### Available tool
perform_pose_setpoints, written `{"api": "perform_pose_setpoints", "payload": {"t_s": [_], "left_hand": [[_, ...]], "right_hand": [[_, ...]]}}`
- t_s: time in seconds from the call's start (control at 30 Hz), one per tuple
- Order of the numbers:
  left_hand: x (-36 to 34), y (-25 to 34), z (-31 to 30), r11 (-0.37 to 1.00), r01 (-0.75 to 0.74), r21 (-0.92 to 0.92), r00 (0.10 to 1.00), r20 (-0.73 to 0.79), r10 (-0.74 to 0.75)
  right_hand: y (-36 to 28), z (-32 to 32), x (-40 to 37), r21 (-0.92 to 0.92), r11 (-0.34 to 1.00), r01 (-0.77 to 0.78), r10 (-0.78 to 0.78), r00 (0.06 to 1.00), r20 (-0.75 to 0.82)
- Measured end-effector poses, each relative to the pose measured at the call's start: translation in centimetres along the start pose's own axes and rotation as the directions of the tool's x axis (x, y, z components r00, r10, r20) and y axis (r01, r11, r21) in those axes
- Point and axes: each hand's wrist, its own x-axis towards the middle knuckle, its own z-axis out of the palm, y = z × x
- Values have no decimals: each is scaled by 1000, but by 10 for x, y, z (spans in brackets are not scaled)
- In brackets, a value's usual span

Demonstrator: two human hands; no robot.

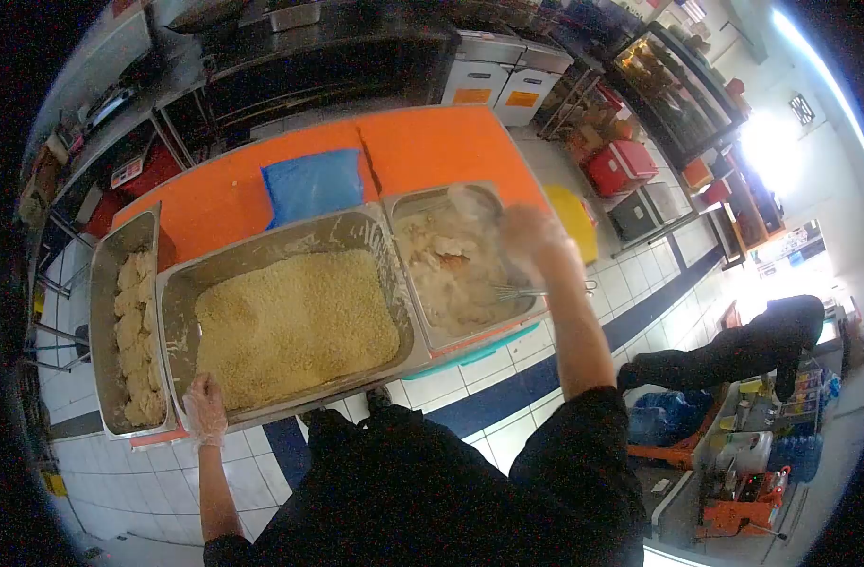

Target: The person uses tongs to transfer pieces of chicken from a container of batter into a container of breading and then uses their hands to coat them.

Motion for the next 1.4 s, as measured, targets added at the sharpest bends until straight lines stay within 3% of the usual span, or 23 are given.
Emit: {"api": "perform_pose_setpoints", "payload": {"t_s": [0.07,0.13,0.17,0.23,0.27,0.33,0.37,0.4,0.43,0.47,0.53,0.63,0.67,0.7,0.77,0.83,0.9,0.93,1.0,1.1,1.23,1.3,1.4], "left_hand": [[0,5,-3,999,14,47,1000,-1,-14],[4,13,-13,981,171,-88,979,130,-159],[5,10,-12,981,173,-85,979,120,-163],[3,2,-7,988,135,-74,981,148,-123],[3,3,-9,988,136,-71,981,148,-124],[5,13,-13,998,67,-21,996,62,-65],[7,17,-16,997,67,-26,996,60,-65],[9,19,-19,991,123,-43,987,111,-118],[10,21,-20,982,180,-56,972,164,-169],[9,21,-19,982,181,-57,971,168,-170],[6,21,-17,992,125,-2,990,69,-125],[6,15,-14,980,174,-102,980,117,-161],[7,14,-14,981,165,-106,981,121,-152],[8,14,-15,979,184,-88,974,151,-170],[7,11,-13,977,200,-73,966,179,-184],[4,7,-9,987,147,-71,983,121,-138],[6,9,-9,985,167,-52,977,144,-158],[7,8,-10,984,178,-32,970,173,-170],[4,4,-6,983,180,-45,973,157,-171],[4,1,-4,976,211,-58,965,172,-198],[7,15,-17,963,268,-40,939,236,-251],[6,16,-18,964,262,-41,945,214,-247],[6,16,-17,970,239,-49,960,162,-229]], "right_hand": [[-20,63,49,262,941,-216,194,975,107],[-60,44,58,146,984,-102,66,970,232],[-58,70,71,147,985,-96,62,973,222],[-51,149,105,96,974,206,-202,978,-50],[-53,129,85,97,973,208,-204,978,-51],[-54,42,22,472,862,182,-142,983,-118],[-49,30,16,468,865,180,-140,983,-119],[-43,22,11,704,706,-82,27,996,89],[-36,19,8,820,452,-351,126,935,331],[-25,26,6,818,453,-354,127,934,334],[2,44,-1,928,281,-246,92,969,229],[23,47,-16,909,188,-373,198,921,337],[47,88,-6,859,498,-121,67,993,101],[42,82,-11,859,496,-127,75,992,103],[22,58,-20,611,556,-563,361,826,433],[28,84,-12,612,607,-507,329,861,388],[24,89,-10,750,467,-469,385,871,305],[21,86,-9,751,464,-470,382,871,309],[8,72,-4,570,749,-337,377,925,51],[-27,43,18,443,775,-450,418,892,173],[-44,36,27,382,819,-428,413,902,125],[-36,21,24,445,752,-486,383,872,304],[4,76,27,426,810,-404,386,913,133]]}}
